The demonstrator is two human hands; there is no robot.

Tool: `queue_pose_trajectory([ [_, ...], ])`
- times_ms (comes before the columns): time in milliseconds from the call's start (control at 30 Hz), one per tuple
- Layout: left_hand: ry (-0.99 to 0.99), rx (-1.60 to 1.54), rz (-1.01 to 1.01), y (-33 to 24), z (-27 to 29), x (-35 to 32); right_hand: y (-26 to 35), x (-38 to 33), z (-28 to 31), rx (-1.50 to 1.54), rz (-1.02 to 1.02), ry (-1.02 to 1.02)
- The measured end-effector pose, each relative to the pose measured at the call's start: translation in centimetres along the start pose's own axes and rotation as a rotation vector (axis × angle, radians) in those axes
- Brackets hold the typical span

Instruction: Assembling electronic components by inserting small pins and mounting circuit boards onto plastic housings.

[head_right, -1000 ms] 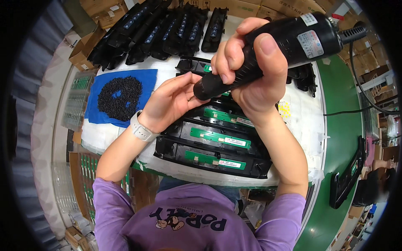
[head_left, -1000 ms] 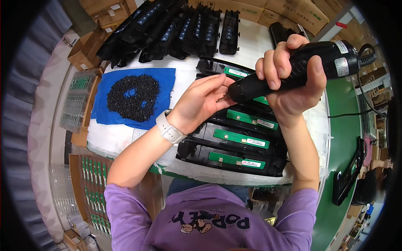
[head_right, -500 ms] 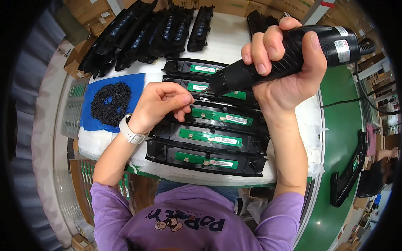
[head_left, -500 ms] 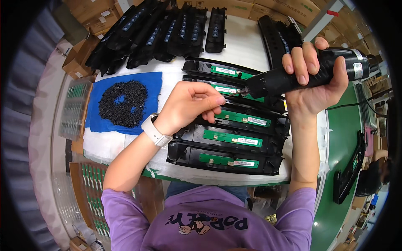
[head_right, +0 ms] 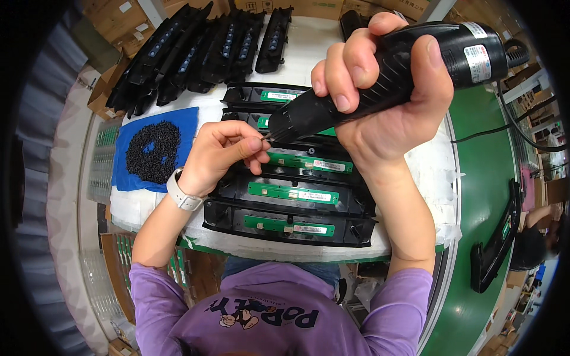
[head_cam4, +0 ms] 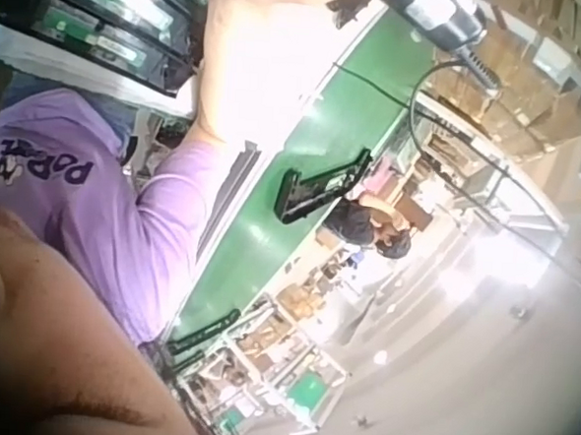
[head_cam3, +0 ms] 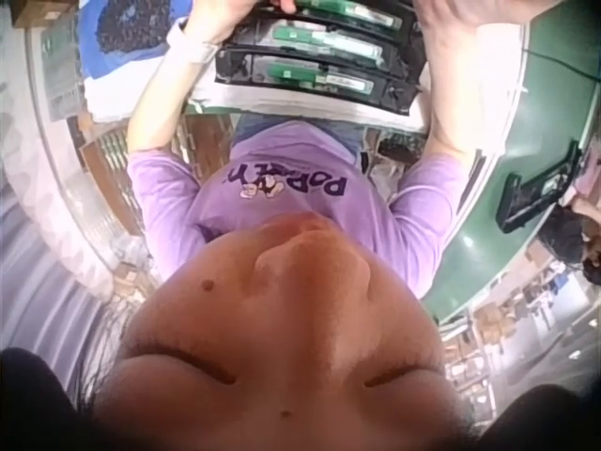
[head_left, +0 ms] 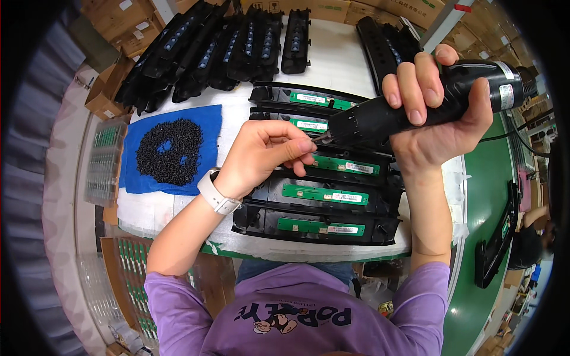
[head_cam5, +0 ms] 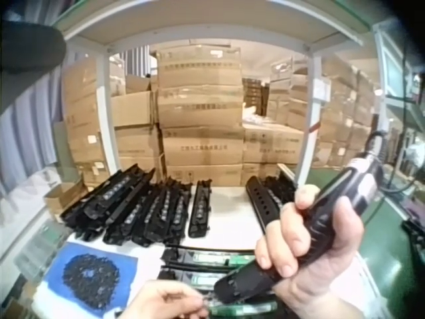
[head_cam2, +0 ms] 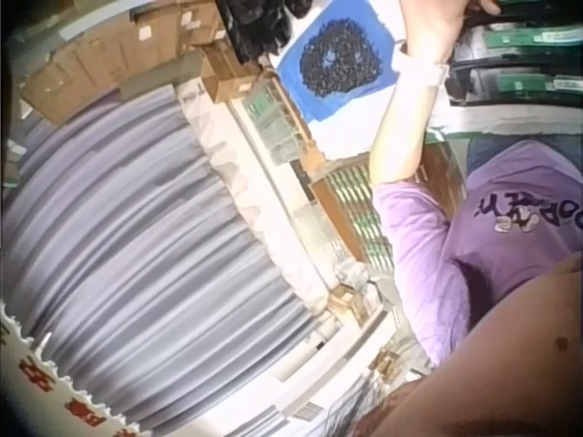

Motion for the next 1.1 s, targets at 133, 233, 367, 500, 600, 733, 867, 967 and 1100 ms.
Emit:
queue_pose_trajectory([
  [133, -0.016, 0.010, -0.051, 0.1, -0.1, -0.1, 0.0, -0.1, -0.1, 0.018, -0.006, 0.028],
  [233, -0.046, -0.044, -0.050, 0.2, -0.4, -0.2, -0.2, -0.2, -0.2, 0.028, 0.008, 0.020],
  [367, 0.005, -0.207, -0.069, 0.4, -0.2, -0.3, 0.1, -0.2, -0.6, 0.062, 0.075, -0.060],
  [500, -0.010, 0.212, -0.368, -1.1, -0.8, 0.0, 1.3, 1.0, 0.9, 0.060, -0.113, 0.057],
  [600, -0.080, 0.961, -0.619, -2.3, -0.1, 0.8, 1.4, 1.4, 1.5, -0.308, -0.131, 0.073],
  [733, 0.088, 1.335, -0.429, -1.0, -1.3, 1.8, -0.1, 1.0, 2.9, -0.470, -0.159, -0.005],
  [867, 0.176, 1.289, -0.419, 0.0, -1.9, 2.2, -0.6, 0.9, 3.4, -0.506, -0.125, -0.047],
  [967, 0.183, 1.202, -0.368, 0.6, -1.5, 2.5, -1.0, 1.0, 3.4, -0.537, -0.121, -0.068],
  [1100, 0.160, 1.204, -0.370, 0.3, -1.6, 2.4, -0.9, 1.0, 3.6, -0.550, -0.121, -0.096],
])
Point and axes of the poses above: each hand's wrist, its own x-axis towards the middle knuckle, its own z-axis out of the back of the hand, y = z × x, the point moved 3 cm from there along x, towards the middle knuckle, and after that the axes turned 9 degrees about x, right-handed, at the moved point
